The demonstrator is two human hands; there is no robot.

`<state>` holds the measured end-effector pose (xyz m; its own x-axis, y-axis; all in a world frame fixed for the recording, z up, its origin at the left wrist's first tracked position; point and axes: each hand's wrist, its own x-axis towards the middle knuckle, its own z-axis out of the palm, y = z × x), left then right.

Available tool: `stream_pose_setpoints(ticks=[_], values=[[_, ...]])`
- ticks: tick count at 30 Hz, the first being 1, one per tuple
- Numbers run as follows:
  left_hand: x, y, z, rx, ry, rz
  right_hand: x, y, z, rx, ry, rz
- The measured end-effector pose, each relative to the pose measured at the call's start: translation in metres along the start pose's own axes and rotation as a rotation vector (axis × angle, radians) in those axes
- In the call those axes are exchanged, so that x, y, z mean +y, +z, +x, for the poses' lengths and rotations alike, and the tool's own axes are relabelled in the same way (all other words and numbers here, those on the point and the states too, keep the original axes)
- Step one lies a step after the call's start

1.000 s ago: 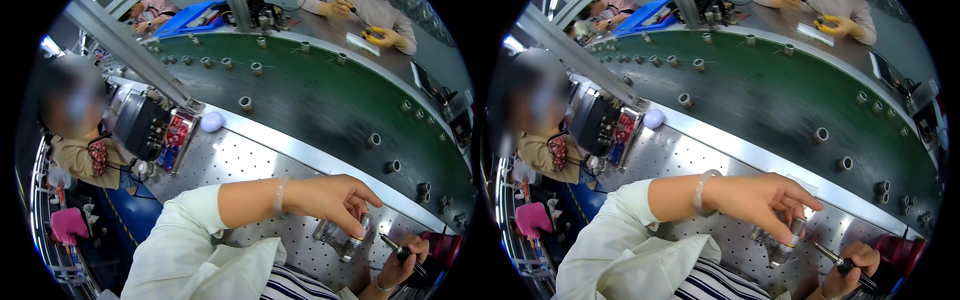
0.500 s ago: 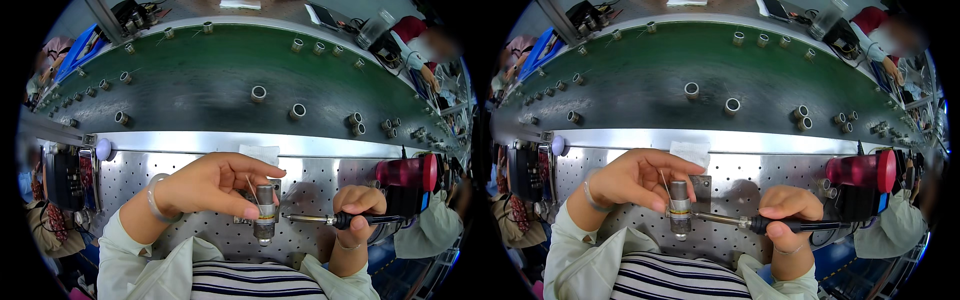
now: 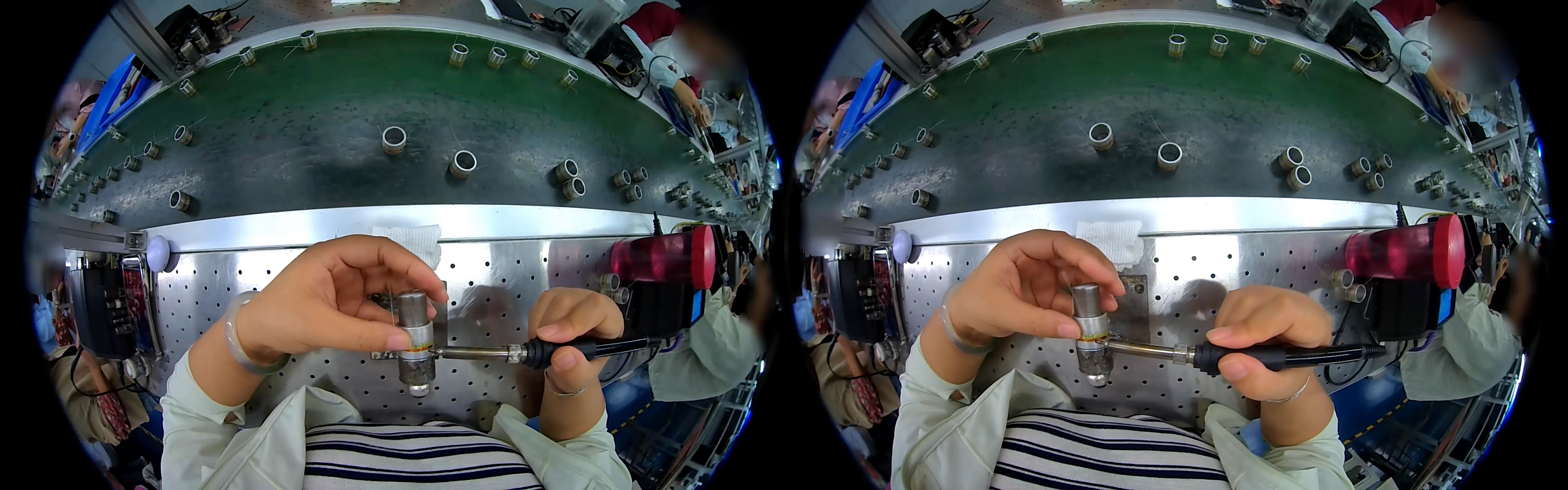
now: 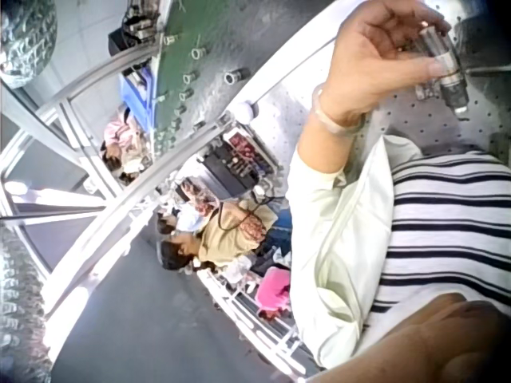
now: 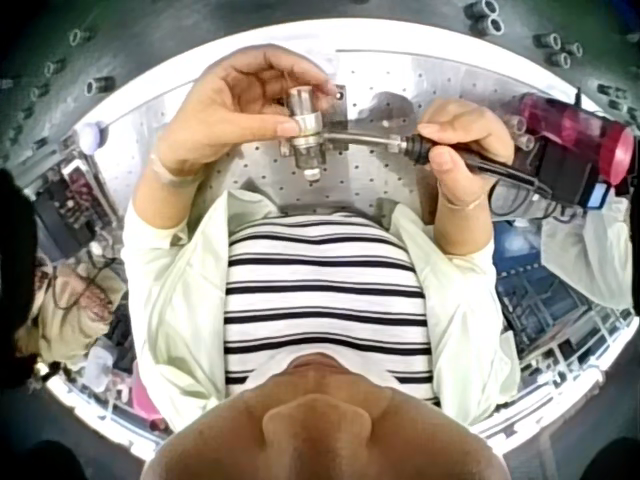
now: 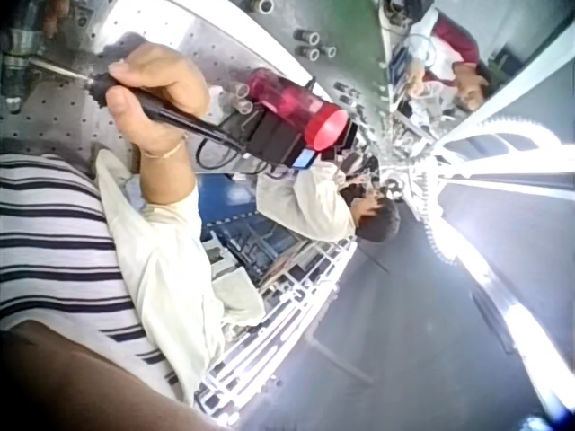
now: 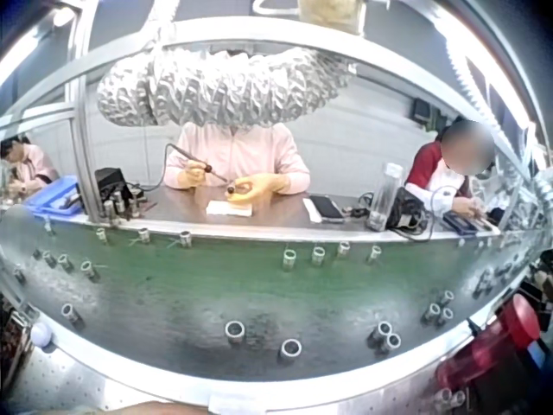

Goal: The person uses a soldering iron to apply solder to small cylindrical metal components held in a fixture. They repeatedly pick up components from a conveyor belt, solder them, and place them back on the belt.

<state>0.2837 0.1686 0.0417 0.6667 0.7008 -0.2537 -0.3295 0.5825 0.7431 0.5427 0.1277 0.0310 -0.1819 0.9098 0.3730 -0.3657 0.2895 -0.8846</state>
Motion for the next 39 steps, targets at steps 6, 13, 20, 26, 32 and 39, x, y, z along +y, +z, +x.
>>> stream_pose_setpoints(ticks=[6,13,20,26,32,39], values=[[-0.005,-0.006,0.0,-0.05,0.116,0.138,-0.001,0.0,-0.001,-0.016,0.024,-0.031],[-0.005,-0.003,0.001,-0.052,0.15,0.202,-0.002,-0.002,0.0,-0.044,0.012,-0.065],[-0.007,-0.005,0.002,-0.092,0.184,0.219,-0.005,-0.004,0.004,-0.118,-0.046,-0.123],[-0.008,-0.006,0.002,-0.101,0.182,0.223,-0.003,-0.006,0.008,-0.169,-0.111,-0.137],[-0.008,-0.006,0.003,-0.104,0.178,0.233,-0.002,-0.009,0.009,-0.2,-0.122,-0.15],[-0.005,-0.009,0.003,-0.148,0.151,0.24,-0.005,-0.01,0.009,-0.212,-0.133,-0.214]])
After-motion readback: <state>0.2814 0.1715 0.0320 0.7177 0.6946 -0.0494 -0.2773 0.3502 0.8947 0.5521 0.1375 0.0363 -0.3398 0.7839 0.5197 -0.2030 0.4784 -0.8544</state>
